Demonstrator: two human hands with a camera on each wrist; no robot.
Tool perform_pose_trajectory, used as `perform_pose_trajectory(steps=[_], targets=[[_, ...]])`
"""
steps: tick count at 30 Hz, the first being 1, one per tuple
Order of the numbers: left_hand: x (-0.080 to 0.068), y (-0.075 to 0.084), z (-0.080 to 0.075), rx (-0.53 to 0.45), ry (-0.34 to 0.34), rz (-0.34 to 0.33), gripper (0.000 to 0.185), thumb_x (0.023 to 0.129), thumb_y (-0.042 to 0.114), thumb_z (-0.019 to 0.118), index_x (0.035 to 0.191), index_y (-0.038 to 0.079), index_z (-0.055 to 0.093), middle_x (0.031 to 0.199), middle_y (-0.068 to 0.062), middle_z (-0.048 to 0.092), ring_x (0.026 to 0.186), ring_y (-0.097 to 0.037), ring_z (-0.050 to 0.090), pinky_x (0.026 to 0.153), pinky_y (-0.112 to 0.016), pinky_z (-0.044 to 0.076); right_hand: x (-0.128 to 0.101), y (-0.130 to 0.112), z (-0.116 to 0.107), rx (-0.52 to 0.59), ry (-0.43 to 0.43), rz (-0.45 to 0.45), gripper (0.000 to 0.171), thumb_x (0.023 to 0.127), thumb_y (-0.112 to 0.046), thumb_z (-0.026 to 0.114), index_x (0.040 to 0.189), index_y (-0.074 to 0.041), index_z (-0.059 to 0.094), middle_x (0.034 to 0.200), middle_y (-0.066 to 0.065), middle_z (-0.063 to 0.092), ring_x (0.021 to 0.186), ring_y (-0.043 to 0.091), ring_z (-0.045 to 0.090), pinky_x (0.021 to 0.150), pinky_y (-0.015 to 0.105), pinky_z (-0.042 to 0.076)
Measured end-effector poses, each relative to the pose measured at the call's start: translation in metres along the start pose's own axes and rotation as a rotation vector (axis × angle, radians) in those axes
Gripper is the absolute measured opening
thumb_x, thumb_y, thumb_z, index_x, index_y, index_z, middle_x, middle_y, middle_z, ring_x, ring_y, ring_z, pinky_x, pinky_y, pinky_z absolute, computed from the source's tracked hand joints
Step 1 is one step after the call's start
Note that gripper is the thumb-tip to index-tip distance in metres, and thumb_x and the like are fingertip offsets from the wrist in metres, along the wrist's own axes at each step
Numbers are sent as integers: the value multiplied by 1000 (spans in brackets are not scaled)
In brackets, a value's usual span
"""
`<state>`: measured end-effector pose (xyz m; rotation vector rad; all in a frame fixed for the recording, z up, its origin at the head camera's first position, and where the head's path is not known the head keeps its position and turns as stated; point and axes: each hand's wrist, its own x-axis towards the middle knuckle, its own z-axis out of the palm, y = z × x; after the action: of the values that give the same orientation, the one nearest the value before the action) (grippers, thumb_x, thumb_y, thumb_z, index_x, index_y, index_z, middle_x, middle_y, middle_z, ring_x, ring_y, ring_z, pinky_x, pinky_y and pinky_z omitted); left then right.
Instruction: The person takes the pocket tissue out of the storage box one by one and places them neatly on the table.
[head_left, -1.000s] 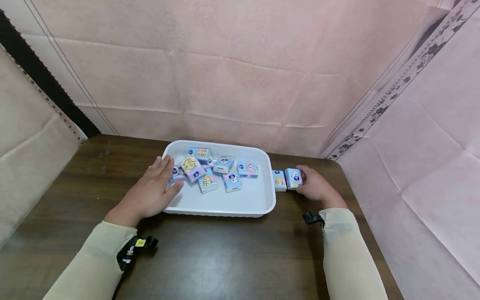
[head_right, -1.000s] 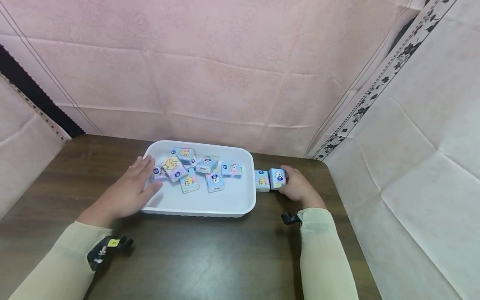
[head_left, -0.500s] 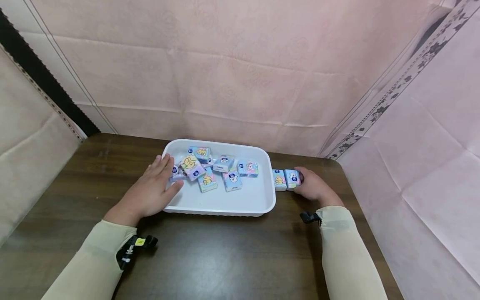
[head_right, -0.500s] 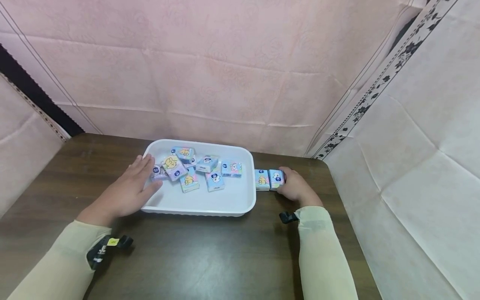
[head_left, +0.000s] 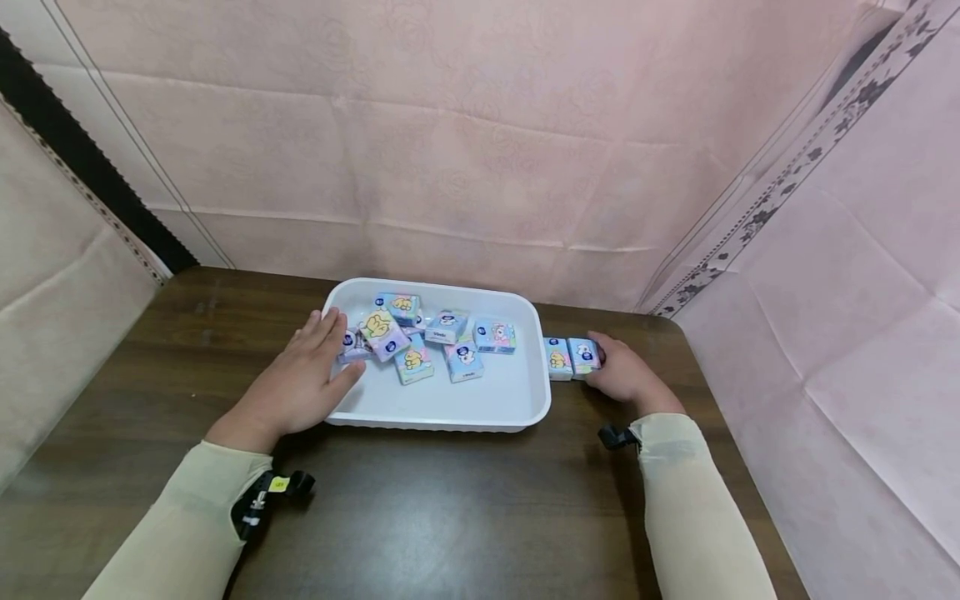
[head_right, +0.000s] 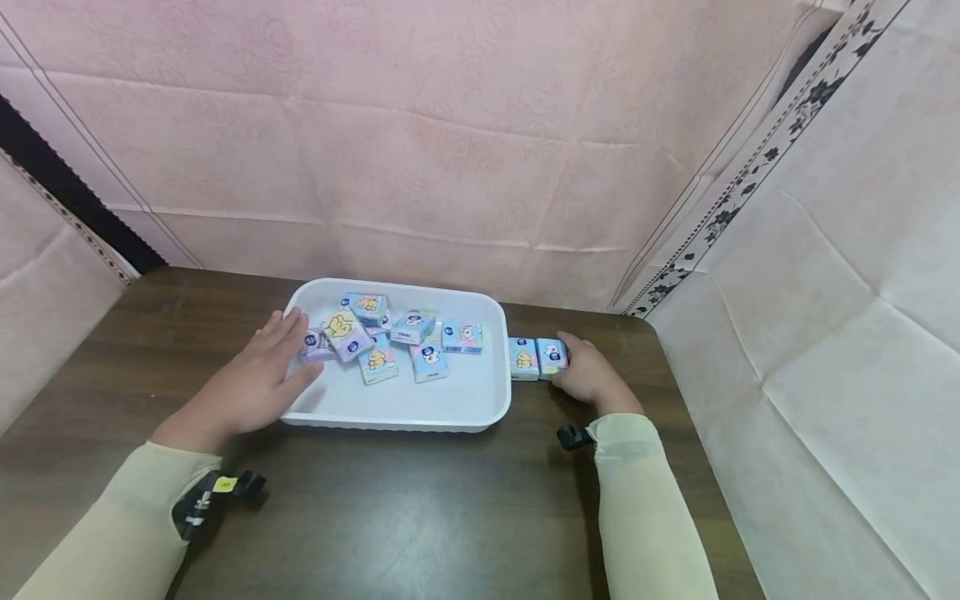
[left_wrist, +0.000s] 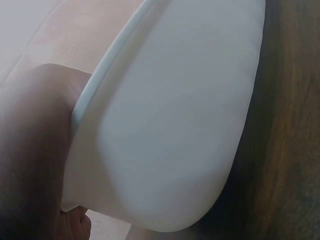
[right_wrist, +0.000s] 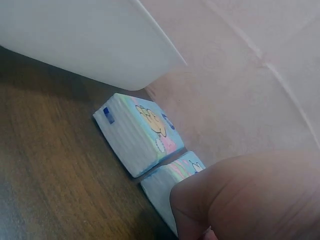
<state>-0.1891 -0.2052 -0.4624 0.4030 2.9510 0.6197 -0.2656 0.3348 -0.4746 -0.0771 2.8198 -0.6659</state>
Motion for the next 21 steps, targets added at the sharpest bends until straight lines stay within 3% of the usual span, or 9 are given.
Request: perform_pose_trajectory(steps=[13, 21], targets=[[-2, 2, -2, -3, 1, 1, 96, 115, 67, 40, 181, 7, 6, 191, -12, -5, 177, -42, -9, 139, -71, 10, -9, -9, -8, -2, -36, 4, 103, 96, -26, 80, 181, -14, 22, 170, 31, 40, 142, 44, 53, 126, 70, 44], [-2, 1, -2, 1, 4, 2, 101, 112, 76, 33, 181, 7, 5, 191, -11, -5, 177, -42, -8, 140, -70, 10, -15, -13, -14, 32, 29, -24, 88, 100, -24, 78, 176, -12, 35, 165, 27, 44, 140, 44, 58, 121, 67, 51]])
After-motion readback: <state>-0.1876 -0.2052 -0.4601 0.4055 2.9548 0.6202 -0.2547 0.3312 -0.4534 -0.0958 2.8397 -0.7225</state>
